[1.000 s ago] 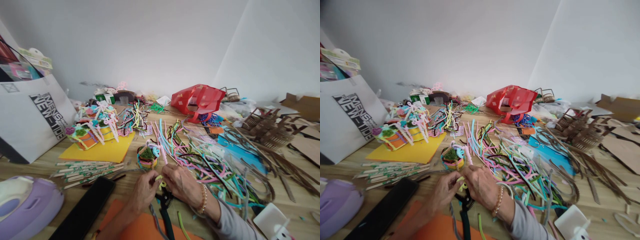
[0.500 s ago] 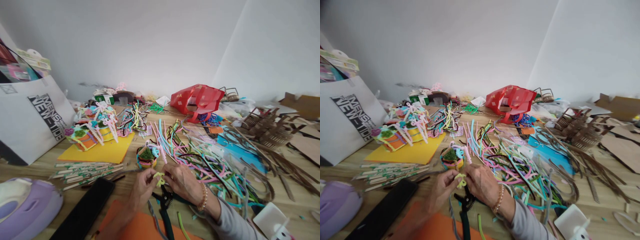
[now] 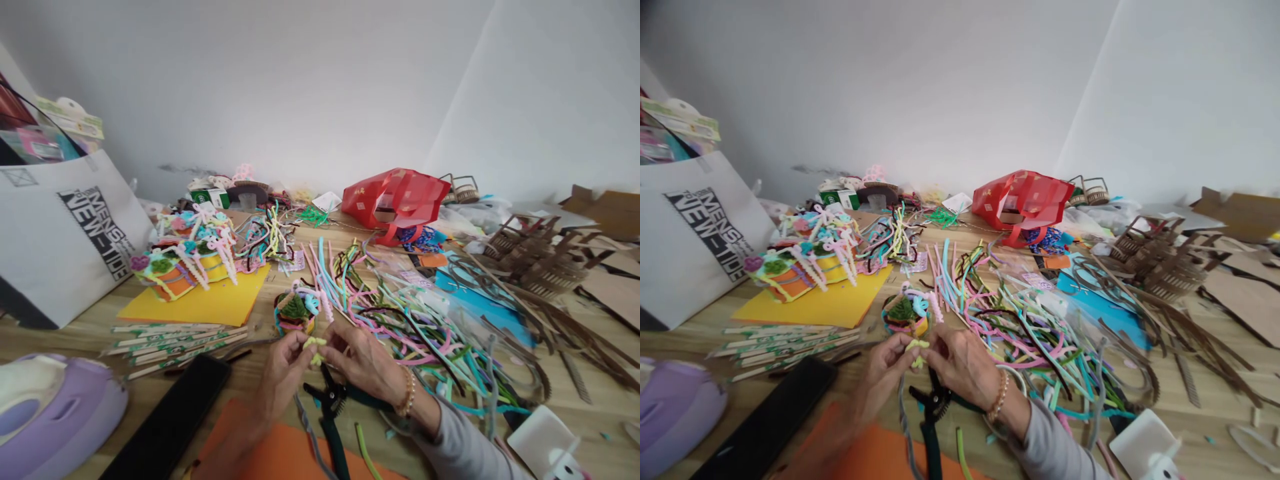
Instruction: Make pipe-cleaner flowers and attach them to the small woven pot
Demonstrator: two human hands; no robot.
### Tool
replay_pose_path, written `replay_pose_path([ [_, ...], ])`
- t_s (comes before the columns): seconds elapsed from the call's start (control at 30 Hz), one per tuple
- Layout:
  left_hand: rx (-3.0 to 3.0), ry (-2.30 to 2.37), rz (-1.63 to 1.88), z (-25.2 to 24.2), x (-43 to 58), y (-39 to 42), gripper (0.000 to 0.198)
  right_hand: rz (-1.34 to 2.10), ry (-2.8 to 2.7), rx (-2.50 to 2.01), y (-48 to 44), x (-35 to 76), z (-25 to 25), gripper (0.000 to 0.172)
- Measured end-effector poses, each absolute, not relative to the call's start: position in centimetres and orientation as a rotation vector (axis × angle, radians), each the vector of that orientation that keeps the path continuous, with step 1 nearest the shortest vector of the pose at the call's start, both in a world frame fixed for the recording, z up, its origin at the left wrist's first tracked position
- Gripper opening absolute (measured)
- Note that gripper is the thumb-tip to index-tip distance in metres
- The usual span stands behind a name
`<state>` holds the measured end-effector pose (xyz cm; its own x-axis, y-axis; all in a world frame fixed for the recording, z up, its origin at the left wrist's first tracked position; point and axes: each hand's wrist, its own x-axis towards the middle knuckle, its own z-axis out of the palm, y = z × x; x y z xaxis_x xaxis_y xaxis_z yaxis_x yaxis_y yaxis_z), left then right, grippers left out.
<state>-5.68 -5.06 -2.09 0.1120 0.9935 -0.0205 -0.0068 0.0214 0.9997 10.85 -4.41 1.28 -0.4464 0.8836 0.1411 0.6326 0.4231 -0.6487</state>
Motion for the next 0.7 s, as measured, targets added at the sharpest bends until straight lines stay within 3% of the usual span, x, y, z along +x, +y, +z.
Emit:
replay_pose_path([
  [0.43,1.448,1.228,1.116,-2.6,-5.8,-5.3,0.013,1.046,-2.034,-1.214,-4.3,10.8,1.1,0.010],
  [0.7,1.494,1.297,1.081,-1.7,-5.5,-5.8,0.016,0.651,-2.204,-1.253,-4.7,10.4,-0.1,0.010],
])
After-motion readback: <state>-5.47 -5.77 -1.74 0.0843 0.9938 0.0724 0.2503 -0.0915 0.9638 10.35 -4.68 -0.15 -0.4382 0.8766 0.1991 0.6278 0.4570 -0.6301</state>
